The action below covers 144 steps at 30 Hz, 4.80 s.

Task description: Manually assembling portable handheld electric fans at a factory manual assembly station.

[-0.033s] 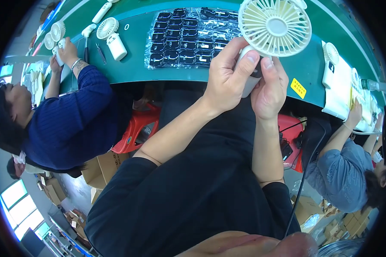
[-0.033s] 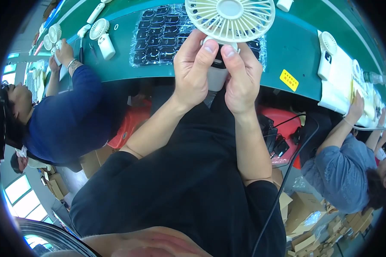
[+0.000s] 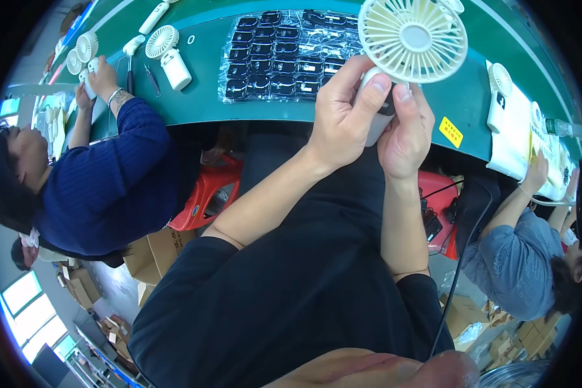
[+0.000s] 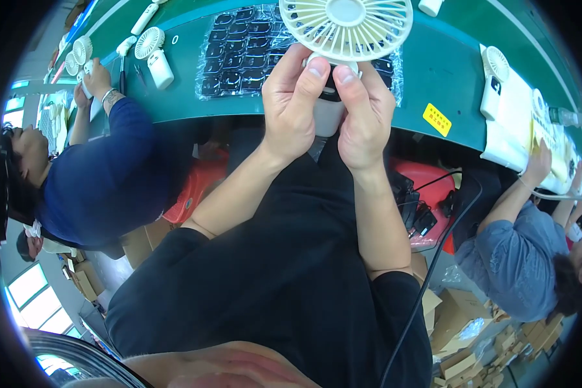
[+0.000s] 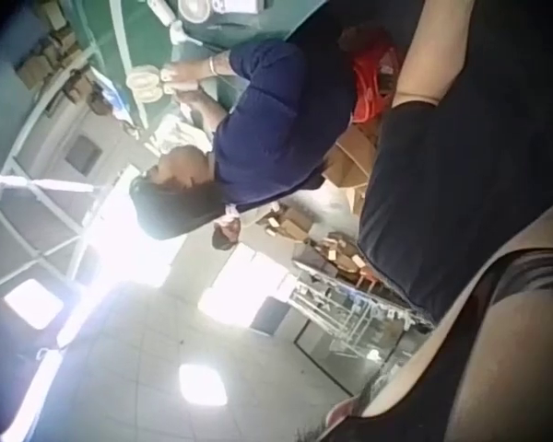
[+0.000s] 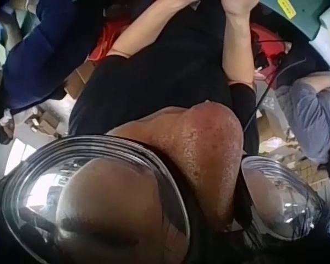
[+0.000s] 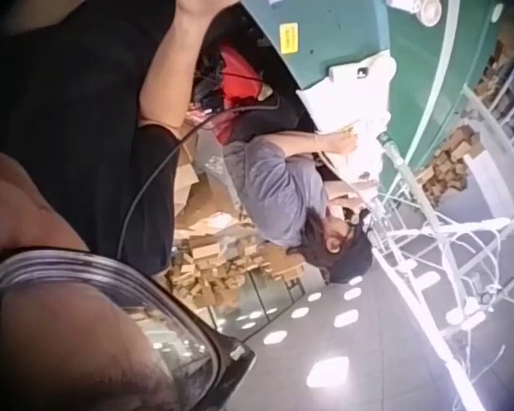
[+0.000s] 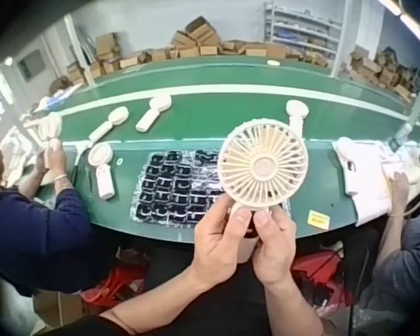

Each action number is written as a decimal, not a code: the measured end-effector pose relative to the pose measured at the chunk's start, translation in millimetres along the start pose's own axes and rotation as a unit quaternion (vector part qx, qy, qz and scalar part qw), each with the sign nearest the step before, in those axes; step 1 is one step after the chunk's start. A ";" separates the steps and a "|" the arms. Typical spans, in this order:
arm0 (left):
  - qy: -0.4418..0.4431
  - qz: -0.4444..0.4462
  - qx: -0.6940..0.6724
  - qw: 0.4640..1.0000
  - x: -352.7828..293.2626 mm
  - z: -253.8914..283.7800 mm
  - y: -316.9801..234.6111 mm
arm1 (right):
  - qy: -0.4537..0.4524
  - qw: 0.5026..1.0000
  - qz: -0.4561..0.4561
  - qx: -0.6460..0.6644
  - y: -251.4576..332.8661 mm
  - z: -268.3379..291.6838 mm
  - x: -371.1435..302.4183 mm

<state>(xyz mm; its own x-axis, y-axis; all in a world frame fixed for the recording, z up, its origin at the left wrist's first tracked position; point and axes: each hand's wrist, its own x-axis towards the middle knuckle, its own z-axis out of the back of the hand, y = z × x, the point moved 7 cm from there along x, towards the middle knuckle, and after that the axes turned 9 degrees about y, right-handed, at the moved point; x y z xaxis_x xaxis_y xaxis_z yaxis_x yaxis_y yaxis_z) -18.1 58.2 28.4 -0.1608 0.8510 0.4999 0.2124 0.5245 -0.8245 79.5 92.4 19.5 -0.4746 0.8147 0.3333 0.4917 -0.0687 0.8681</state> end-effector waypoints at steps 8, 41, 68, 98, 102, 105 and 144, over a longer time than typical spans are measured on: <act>-0.101 0.001 -0.089 0.991 -0.1 13.6 10.4 | -0.033 0.991 0.010 -0.129 -5.6 -9.8 2.3; 0.073 0.122 -0.087 0.986 12.4 21.4 11.5 | -0.018 0.987 -0.157 -0.005 -7.9 5.3 -19.4; 0.169 0.161 -0.047 0.971 5.9 14.4 33.9 | 0.000 0.992 -0.097 -0.080 -14.5 7.6 -35.4; 0.154 0.248 -0.069 0.954 -2.0 -5.5 58.0 | -0.070 0.981 -0.154 -0.093 -18.2 36.8 -50.4; 0.120 0.233 -0.064 0.963 3.4 -23.1 60.6 | -0.107 0.979 -0.100 -0.142 -1.7 43.2 -51.5; 0.091 0.285 -0.119 0.947 -1.0 -29.8 67.5 | -0.140 0.976 -0.100 -0.136 0.1 51.1 -53.9; -0.031 0.232 -0.143 0.962 65.9 80.7 56.2 | 0.191 0.781 -0.087 -0.589 19.5 79.9 164.6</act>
<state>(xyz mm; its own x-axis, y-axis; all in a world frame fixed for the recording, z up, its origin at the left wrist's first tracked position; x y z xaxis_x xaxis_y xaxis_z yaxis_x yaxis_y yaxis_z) -94.6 141.7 -6.4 -0.0403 0.9966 0.0718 0.5306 0.0822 -0.8436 69.3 271.1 61.8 -0.7527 0.6554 0.0628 -0.5099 -0.6405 0.5743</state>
